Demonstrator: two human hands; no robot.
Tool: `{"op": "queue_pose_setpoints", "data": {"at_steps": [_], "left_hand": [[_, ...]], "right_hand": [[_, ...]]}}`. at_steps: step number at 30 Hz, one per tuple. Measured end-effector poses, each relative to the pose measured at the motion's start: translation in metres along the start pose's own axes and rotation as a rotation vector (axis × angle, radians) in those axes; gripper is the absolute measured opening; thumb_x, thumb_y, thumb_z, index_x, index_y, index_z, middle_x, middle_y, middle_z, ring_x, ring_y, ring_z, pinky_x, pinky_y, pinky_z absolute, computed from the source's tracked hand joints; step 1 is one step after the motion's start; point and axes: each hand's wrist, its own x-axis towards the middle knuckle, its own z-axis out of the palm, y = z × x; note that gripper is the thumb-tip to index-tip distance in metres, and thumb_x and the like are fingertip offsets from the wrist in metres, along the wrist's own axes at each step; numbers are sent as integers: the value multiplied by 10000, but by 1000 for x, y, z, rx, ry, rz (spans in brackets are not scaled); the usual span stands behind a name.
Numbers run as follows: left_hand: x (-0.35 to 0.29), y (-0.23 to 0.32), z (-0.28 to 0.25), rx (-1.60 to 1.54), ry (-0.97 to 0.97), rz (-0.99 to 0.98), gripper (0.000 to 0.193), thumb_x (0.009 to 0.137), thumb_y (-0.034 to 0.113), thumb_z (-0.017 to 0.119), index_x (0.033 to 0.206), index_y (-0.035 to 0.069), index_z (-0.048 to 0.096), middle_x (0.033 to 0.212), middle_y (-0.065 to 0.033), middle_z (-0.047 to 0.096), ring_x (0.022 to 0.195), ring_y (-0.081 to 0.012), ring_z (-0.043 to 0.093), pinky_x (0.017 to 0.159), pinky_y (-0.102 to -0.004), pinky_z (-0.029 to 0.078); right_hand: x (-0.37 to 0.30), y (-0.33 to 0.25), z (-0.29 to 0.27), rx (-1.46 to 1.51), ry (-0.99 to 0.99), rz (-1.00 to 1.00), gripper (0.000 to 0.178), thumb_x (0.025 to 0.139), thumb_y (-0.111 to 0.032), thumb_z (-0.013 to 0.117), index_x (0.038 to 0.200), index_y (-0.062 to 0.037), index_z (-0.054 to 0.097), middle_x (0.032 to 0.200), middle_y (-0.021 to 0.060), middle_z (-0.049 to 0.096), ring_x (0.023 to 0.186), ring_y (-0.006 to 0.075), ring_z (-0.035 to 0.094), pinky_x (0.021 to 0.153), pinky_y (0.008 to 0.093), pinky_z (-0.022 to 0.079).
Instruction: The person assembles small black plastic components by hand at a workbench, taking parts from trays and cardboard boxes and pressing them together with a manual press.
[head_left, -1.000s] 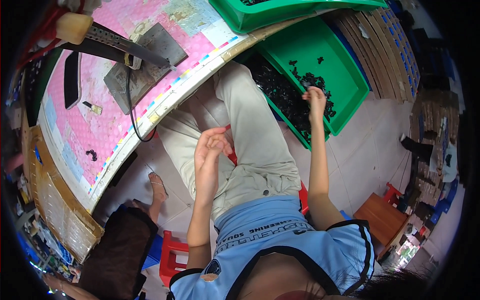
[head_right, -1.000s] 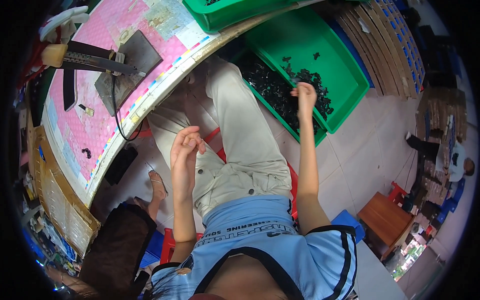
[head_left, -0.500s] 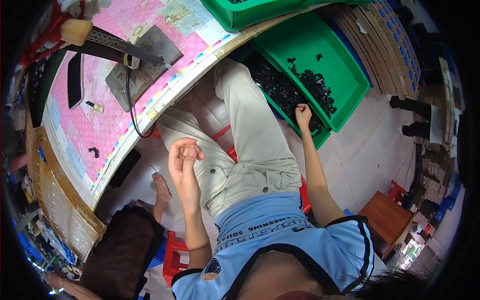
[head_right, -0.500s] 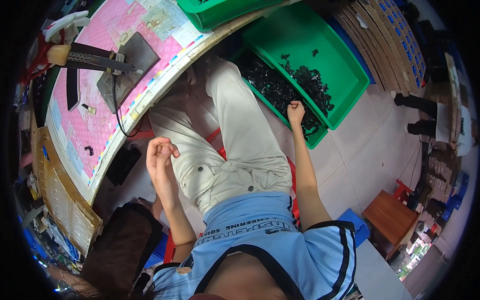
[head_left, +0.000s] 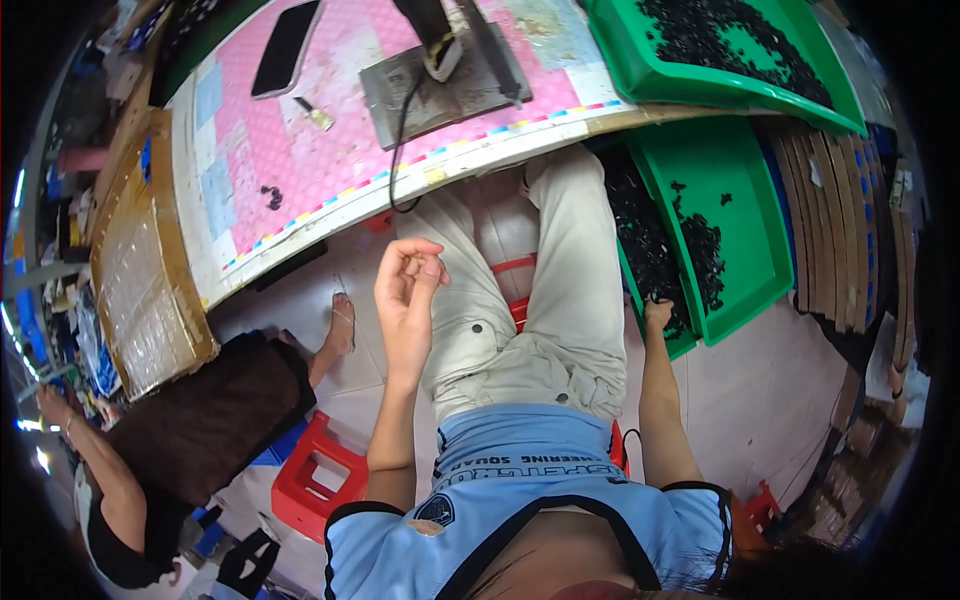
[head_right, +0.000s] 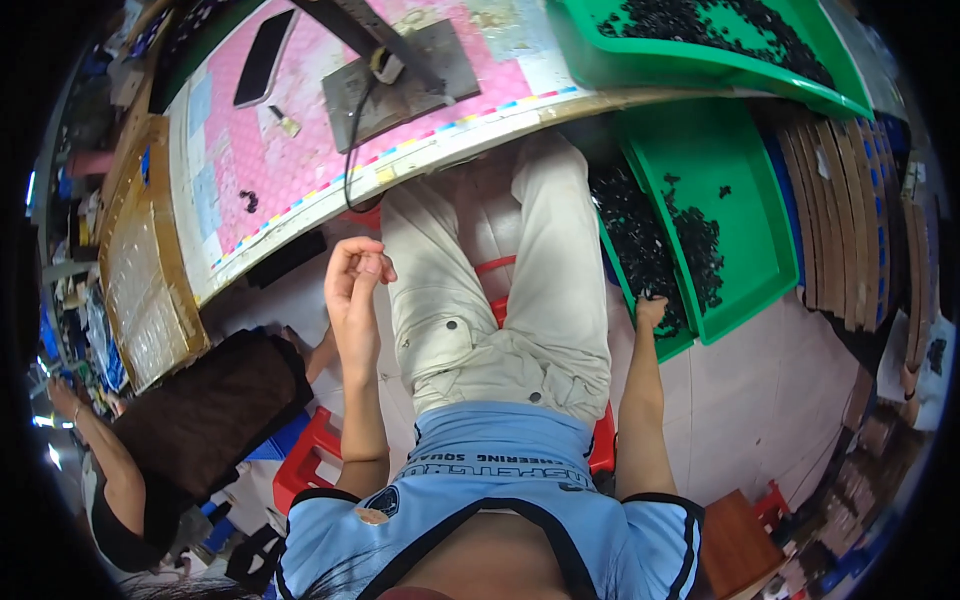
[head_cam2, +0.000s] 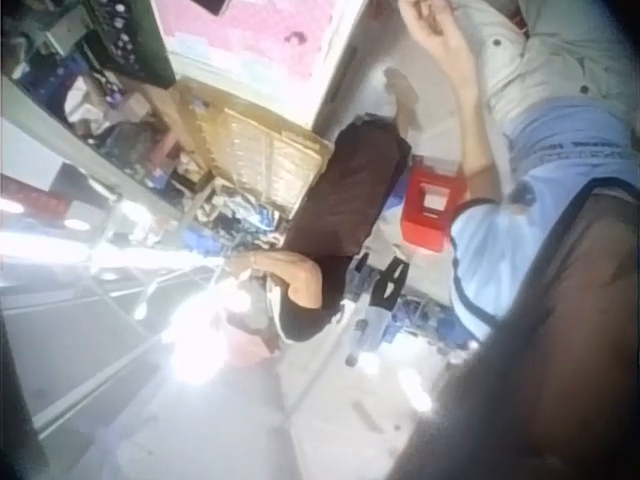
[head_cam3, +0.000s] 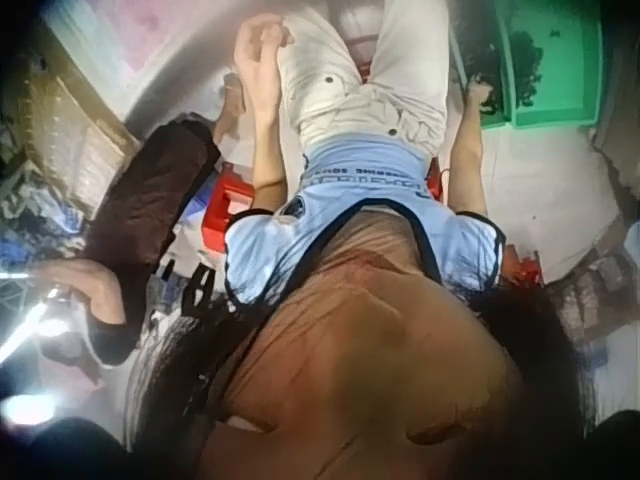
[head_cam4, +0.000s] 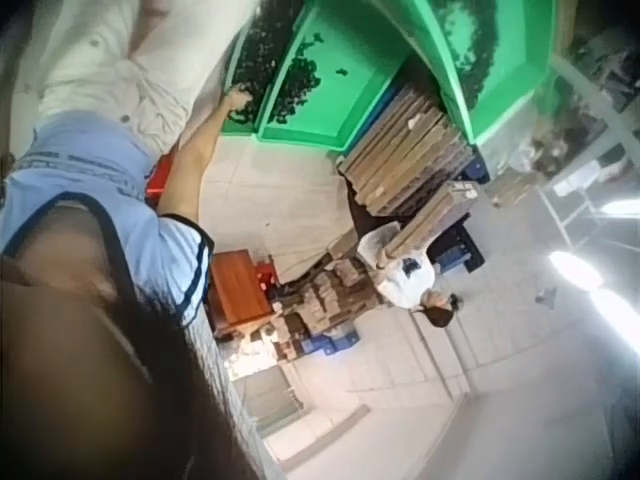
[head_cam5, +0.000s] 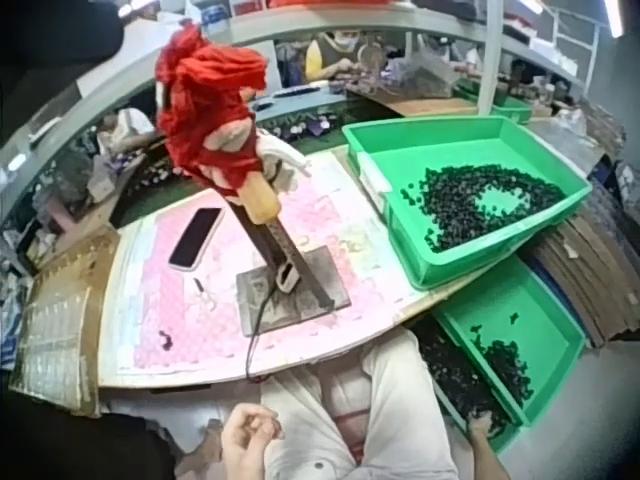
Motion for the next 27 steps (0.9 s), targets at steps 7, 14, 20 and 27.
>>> {"op": "queue_pose_setpoints", "data": {"at_steps": [7,14,20,27], "left_hand": [[44,10,-74,672,561,453,117,784,65,506,881,3,528,730,-16,497,662,-81,455,604,-196,362],[89,29,-129,1059,757,512,205,737,161,578,854,-7,585,702,-78,541,644,-168,497,639,-298,402],[104,30,-146,1010,698,255,189,746,152,570,825,-19,582,647,-78,561,568,-140,503,564,-269,411],[93,43,-106,952,762,602,136,784,118,527,793,-16,548,670,-60,549,584,-111,485,550,-243,391]], "right_hand": [[0,-8,-15,-104,7,-65,166,632,-138,599,791,-168,564,853,81,607,816,266,584,711,378,458],[5,2,-7,-161,-28,10,293,596,-205,633,867,-108,580,930,139,586,870,283,569,744,371,458],[-12,-8,-8,-98,-35,5,374,606,-223,633,950,-85,579,974,157,572,911,285,555,781,362,449],[-1,2,7,-86,-24,-31,448,600,-235,650,1020,-110,555,978,157,571,901,288,559,770,369,451]]}}
